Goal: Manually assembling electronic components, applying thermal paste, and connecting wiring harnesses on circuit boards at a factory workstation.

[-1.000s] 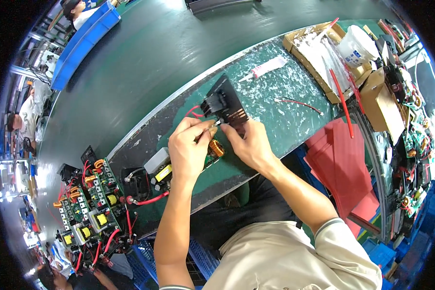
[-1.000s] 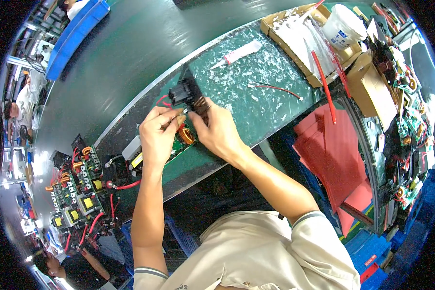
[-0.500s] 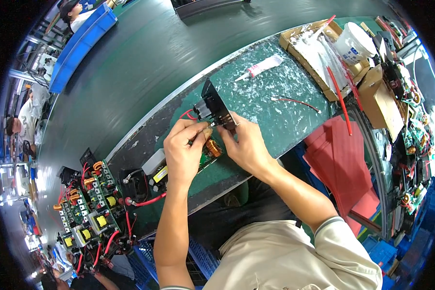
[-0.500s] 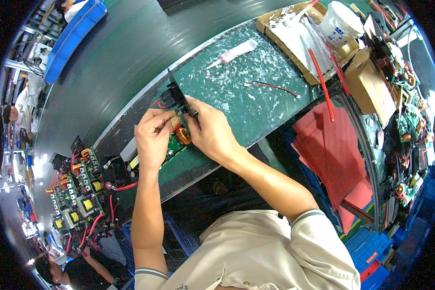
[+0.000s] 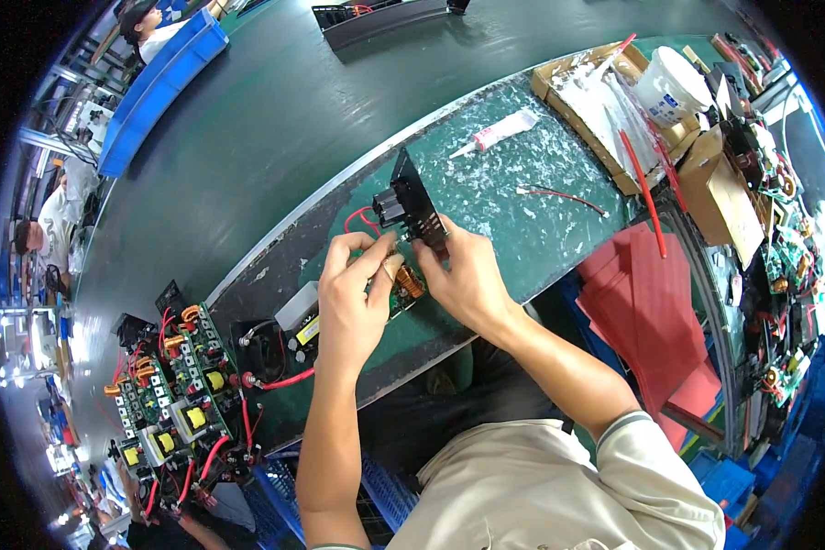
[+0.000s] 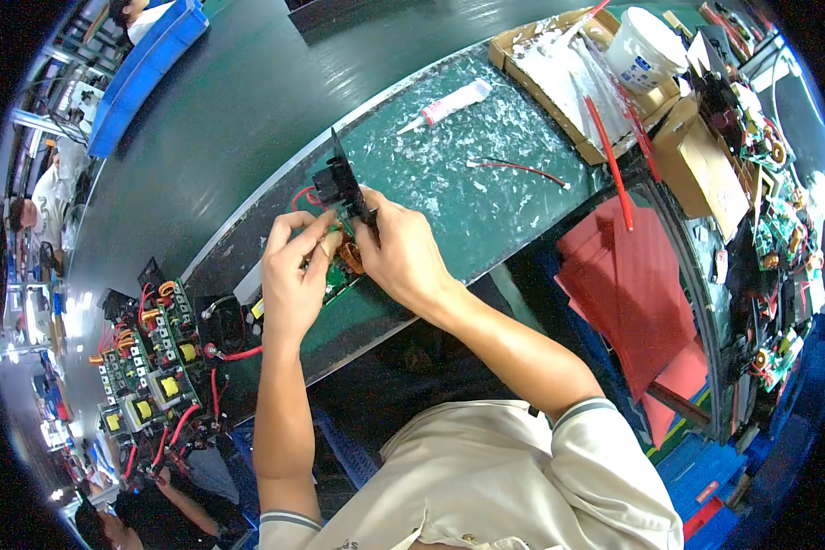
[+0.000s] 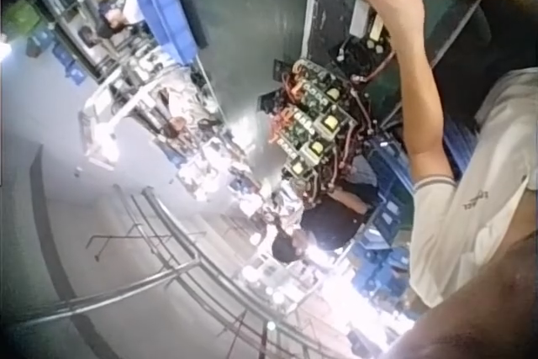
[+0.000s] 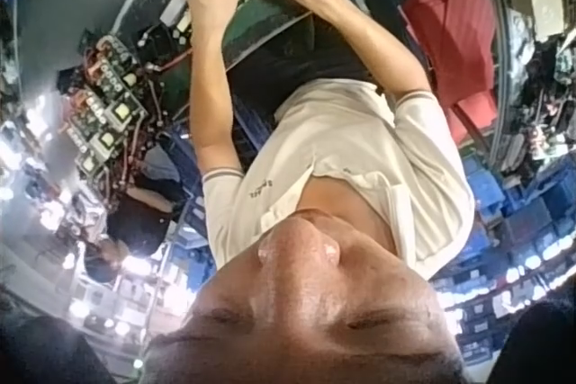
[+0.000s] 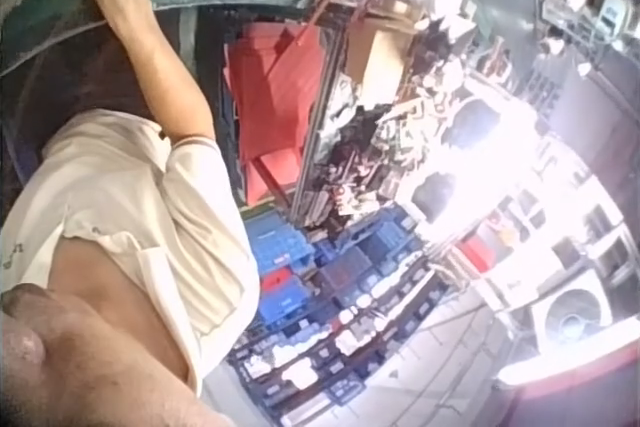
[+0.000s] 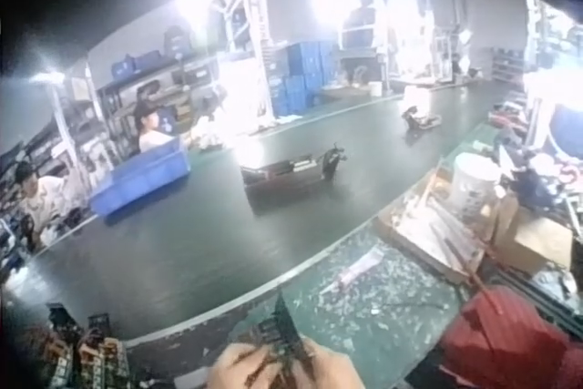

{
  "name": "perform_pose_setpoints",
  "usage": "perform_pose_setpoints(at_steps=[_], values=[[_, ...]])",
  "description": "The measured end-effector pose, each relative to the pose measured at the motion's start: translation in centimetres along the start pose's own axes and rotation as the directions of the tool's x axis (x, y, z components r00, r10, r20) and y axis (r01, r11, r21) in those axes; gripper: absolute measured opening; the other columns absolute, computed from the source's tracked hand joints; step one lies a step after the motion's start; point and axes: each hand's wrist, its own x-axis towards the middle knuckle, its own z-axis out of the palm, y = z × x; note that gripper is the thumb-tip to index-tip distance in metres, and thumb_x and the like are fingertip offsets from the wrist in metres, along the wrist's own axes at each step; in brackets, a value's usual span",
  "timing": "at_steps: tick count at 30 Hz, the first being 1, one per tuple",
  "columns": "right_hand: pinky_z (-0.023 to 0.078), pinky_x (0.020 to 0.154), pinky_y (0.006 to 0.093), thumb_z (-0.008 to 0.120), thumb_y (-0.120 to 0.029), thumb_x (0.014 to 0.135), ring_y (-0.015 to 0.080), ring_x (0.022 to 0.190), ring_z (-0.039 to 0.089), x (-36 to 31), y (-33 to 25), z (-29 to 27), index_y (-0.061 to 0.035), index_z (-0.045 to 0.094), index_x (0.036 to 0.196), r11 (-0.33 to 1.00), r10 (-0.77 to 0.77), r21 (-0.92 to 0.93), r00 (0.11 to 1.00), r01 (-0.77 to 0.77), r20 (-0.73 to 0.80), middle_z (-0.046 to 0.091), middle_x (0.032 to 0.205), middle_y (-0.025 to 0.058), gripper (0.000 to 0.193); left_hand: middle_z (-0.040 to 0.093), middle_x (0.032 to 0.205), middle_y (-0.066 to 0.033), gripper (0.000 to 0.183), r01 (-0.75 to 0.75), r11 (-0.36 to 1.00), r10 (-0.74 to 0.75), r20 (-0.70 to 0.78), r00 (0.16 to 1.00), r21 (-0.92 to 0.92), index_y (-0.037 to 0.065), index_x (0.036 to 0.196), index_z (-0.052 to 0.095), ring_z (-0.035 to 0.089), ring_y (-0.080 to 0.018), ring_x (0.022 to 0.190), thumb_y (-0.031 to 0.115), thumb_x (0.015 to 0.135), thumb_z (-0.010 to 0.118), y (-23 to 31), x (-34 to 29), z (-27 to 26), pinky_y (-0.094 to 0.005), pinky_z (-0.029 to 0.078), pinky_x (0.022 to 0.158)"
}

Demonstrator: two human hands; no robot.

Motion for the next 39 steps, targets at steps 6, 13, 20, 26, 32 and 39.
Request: perform_pose_setpoints(at_steps=[6, 13, 20, 26, 32, 39], values=[[0.05, 0.061, 0.0355, 0.065, -0.01, 0.089, 0.0218, 0.063, 0.063, 0.3, -1.4, -0.6, 0.0037, 0.061, 0.101, 0.993, 0.114, 0.003, 0.993, -0.115, 0.043, 0.065, 0.073, 0.0178, 0.018, 0.06, 0.094, -0.0106, 0.028, -0.091, 0.996, 0.091, 0.075, 0.993, 0.002, -0.001, 0.11, 0.071, 0.066, -0.0186, 0.078, -0.01, 0.085, 0.062, 0.7, -0.5, -0.9, -0.029, 0.052, 0.068], [0.048, 0.06, 0.0335, 0.063, -0.011, 0.092, 0.0152, 0.063, 0.057, 0.2, -1.6, 0.4, 0.0022, 0.061, 0.098, 0.994, 0.088, 0.07, 0.996, -0.087, -0.007, 0.063, 0.072, 0.0124, 0.014, 0.063, 0.093, -0.0108, 0.018, -0.174, 0.976, 0.17, 0.041, 0.985, 0.131, 0.001, 0.098, 0.071, 0.067, -0.0291, 0.072, -0.003, 0.081, 0.07, 0.4, -0.8, -0.4, -0.0373, 0.053, 0.062], [0.048, 0.061, 0.0339, 0.062, -0.009, 0.093, 0.0188, 0.063, 0.058, -0.1, -1.4, 1.1, 0.0021, 0.06, 0.099, 0.994, 0.047, 0.097, 0.997, -0.041, -0.057, 0.062, 0.073, 0.0136, 0.013, 0.064, 0.093, -0.0107, 0.015, -0.062, 0.993, 0.06, 0.023, 0.998, 0.102, -0.001, 0.096, 0.071, 0.069, -0.0253, 0.074, -0.005, 0.082, 0.068, 0.5, -0.6, -0.2, -0.0341, 0.054, 0.064], [0.049, 0.062, 0.0347, 0.061, -0.006, 0.093, 0.0206, 0.066, 0.06, -0.6, -1.0, 1.3, 0.0019, 0.061, 0.1, 0.992, -0.016, 0.126, 0.997, 0.025, -0.078, 0.063, 0.078, 0.0149, 0.011, 0.062, 0.102, -0.0061, 0.019, 0.279, 0.914, -0.198, 0.273, 0.941, -0.296, -0.006, 0.103, 0.071, 0.067, -0.0133, 0.091, -0.011, 0.087, 0.064, -0.3, -0.1, -1.6, -0.0245, 0.055, 0.082], [0.049, 0.061, 0.0342, 0.061, -0.006, 0.093, 0.0207, 0.067, 0.061, -0.4, -1.5, 1.0, 0.0019, 0.061, 0.103, 0.989, -0.008, 0.145, 0.999, 0.013, -0.039, 0.064, 0.08, 0.0156, 0.013, 0.065, 0.094, -0.0078, 0.017, 0.169, 0.964, -0.144, 0.129, 0.981, -0.205, -0.005, 0.097, 0.073, 0.067, -0.0125, 0.083, -0.011, 0.084, 0.065, 0.4, -0.2, -1.6, -0.0239, 0.056, 0.075], [0.049, 0.064, 0.0339, 0.062, -0.006, 0.093, 0.0206, 0.068, 0.061, -0.3, -1.0, 0.5, 0.002, 0.061, 0.106, 0.997, -0.035, 0.069, 0.999, 0.038, -0.034, 0.065, 0.082, 0.0152, 0.016, 0.066, 0.091, -0.008, 0.018, 0.094, 0.993, -0.093, 0.012, 0.996, -0.07, -0.003, 0.097, 0.074, 0.064, -0.0107, 0.074, -0.01, 0.082, 0.067, 1.1, 0.3, -2.0, -0.0236, 0.052, 0.064]])
